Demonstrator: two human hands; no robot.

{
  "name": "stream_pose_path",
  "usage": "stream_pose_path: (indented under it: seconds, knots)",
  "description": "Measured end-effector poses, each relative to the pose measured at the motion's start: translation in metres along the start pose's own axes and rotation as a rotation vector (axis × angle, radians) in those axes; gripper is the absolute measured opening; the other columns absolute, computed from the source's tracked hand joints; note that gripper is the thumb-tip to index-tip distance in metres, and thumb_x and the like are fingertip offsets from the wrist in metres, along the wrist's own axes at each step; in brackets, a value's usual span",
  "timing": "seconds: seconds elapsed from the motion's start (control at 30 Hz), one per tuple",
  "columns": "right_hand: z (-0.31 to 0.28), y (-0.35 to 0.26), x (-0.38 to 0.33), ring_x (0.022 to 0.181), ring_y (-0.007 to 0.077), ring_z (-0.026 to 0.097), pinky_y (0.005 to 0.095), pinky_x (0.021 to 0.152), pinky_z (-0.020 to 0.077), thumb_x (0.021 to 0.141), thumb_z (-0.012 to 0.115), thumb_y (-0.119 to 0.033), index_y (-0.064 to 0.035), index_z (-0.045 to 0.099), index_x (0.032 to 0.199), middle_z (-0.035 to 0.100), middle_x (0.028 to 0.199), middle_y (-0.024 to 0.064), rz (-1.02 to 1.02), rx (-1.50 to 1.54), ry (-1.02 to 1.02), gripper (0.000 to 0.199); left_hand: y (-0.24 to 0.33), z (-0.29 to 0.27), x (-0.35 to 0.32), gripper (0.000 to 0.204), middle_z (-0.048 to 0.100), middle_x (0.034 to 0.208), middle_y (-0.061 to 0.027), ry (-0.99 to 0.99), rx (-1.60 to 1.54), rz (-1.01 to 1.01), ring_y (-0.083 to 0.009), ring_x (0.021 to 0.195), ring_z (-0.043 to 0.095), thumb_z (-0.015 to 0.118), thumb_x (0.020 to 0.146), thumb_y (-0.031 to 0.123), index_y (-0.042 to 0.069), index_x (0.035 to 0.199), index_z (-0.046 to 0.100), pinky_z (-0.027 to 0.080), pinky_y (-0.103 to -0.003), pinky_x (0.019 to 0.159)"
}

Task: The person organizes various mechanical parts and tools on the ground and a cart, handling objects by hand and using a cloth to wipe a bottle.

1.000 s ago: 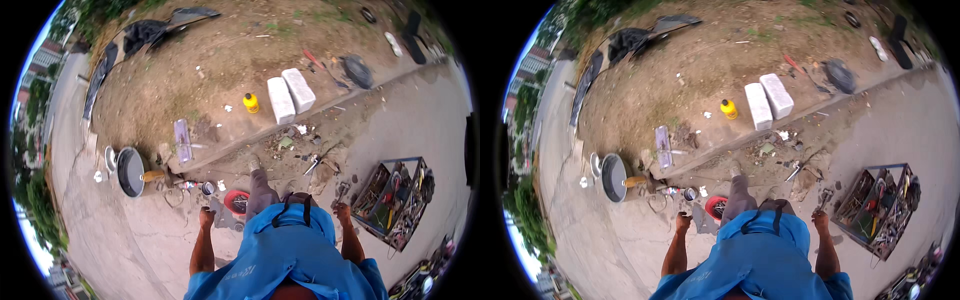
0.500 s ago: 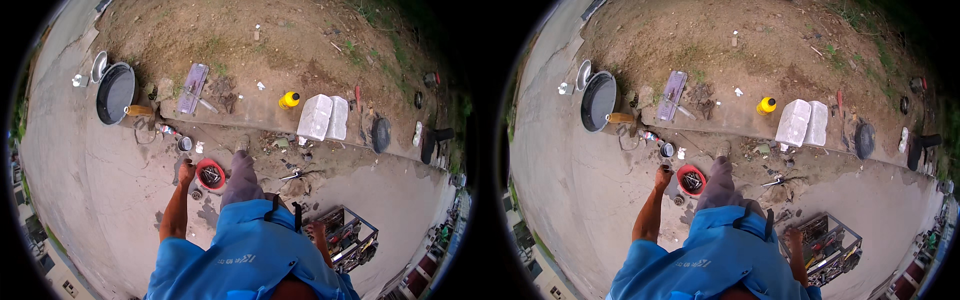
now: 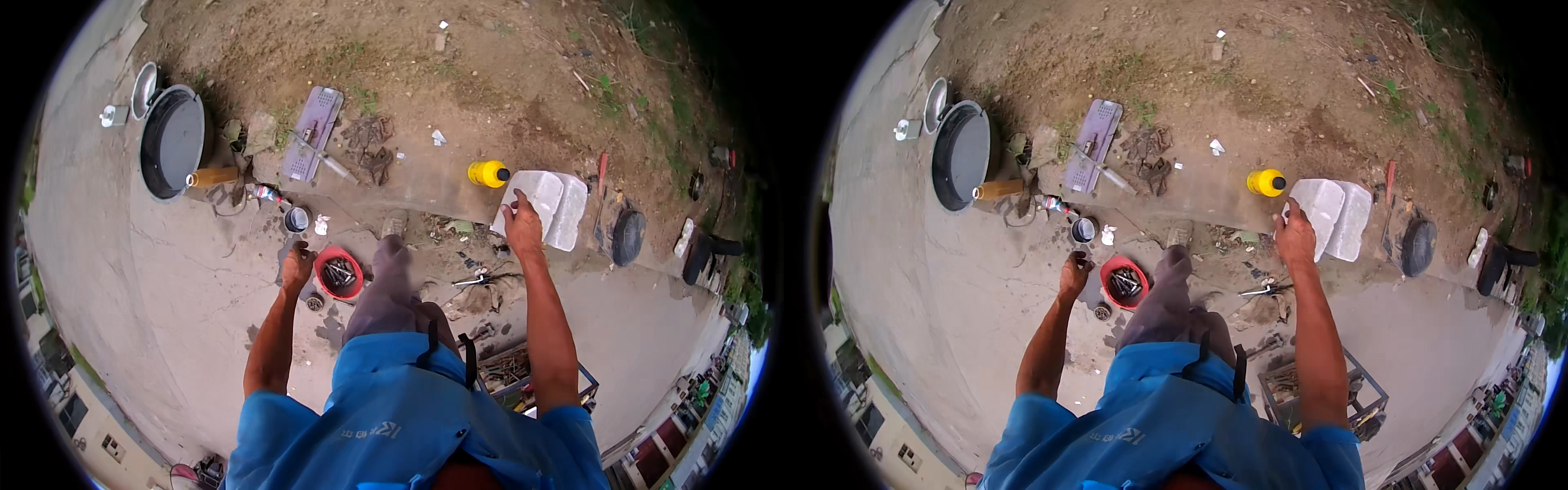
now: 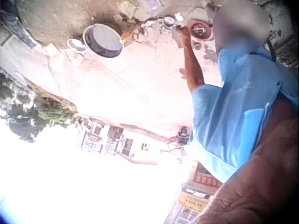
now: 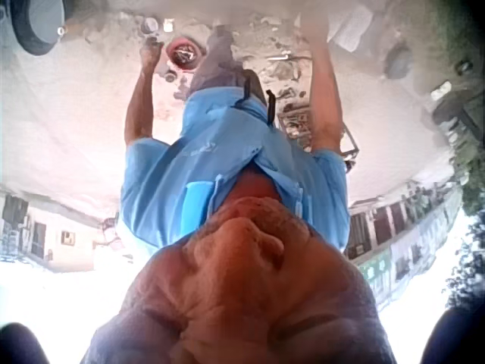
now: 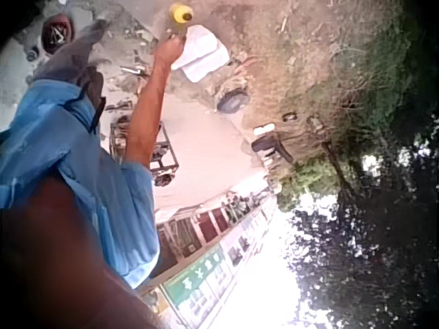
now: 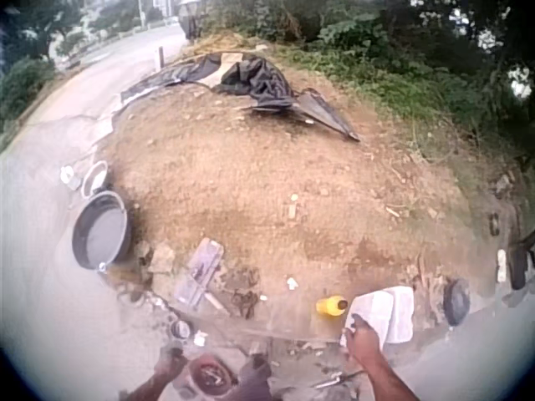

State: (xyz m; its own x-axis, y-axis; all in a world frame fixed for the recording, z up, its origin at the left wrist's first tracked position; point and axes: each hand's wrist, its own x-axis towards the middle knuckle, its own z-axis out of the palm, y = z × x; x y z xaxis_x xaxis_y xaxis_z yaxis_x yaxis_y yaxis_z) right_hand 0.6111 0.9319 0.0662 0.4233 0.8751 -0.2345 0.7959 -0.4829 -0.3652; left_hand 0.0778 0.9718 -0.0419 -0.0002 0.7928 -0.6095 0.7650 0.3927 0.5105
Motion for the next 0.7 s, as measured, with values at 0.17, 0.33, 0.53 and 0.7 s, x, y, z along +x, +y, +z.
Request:
stream_pose_path:
  seconds: [0.17,0.33,0.53,0.7]
  knots:
    - [0.010,-0.010,0.060,0.097,0.0443,0.062,0.0515,0.081,0.0508,0.089,0.065,-0.020,-0.0055,0.041,0.135,0.060,0.106,0.0269,0.108,-0.281,-0.209,0.054,0.025,-0.072,0.044,0.062,0.066,0.107,-0.0183,0.378,-0.012,-0.130,-0.0346,0.103,0.063,0.074,0.080,0.031,0.001,0.128,0.048,0.049,-0.042,0.086]
    - [0.041,0.015,0.074,0.090,0.0410,0.065,0.0469,0.074,0.0553,0.090,0.065,-0.016,-0.0039,0.048,0.116,0.060,0.104,0.0223,-0.066,-0.480,-0.207,0.033,0.003,-0.164,0.103,0.073,0.060,0.114,-0.0254,0.814,-0.074,-0.156,-0.0383,0.105,0.060,0.078,0.078,0.031,-0.006,0.130,0.044,0.047,-0.043,0.090]
    - [0.036,0.053,0.077,0.081,0.0395,0.067,0.0467,0.069,0.0548,0.093,0.060,-0.020,-0.0004,0.053,0.103,0.063,0.092,0.0212,-0.035,-0.524,-0.227,0.024,-0.020,-0.238,0.239,0.092,0.051,0.129,-0.0323,0.878,0.055,-0.114,-0.0462,0.122,0.048,0.084,0.071,0.040,-0.003,0.139,0.041,0.040,-0.048,0.103]
    - [0.054,0.011,0.101,0.074,0.0366,0.068,0.0435,0.068,0.0563,0.094,0.056,-0.027,0.0043,0.056,0.096,0.065,0.082,0.0199,-0.093,-0.527,-0.243,0.031,-0.136,-0.285,0.265,0.069,0.061,0.121,-0.0259,0.733,0.279,-0.113,-0.0373,0.109,0.059,0.081,0.077,0.036,-0.002,0.128,0.054,0.048,-0.044,0.092]
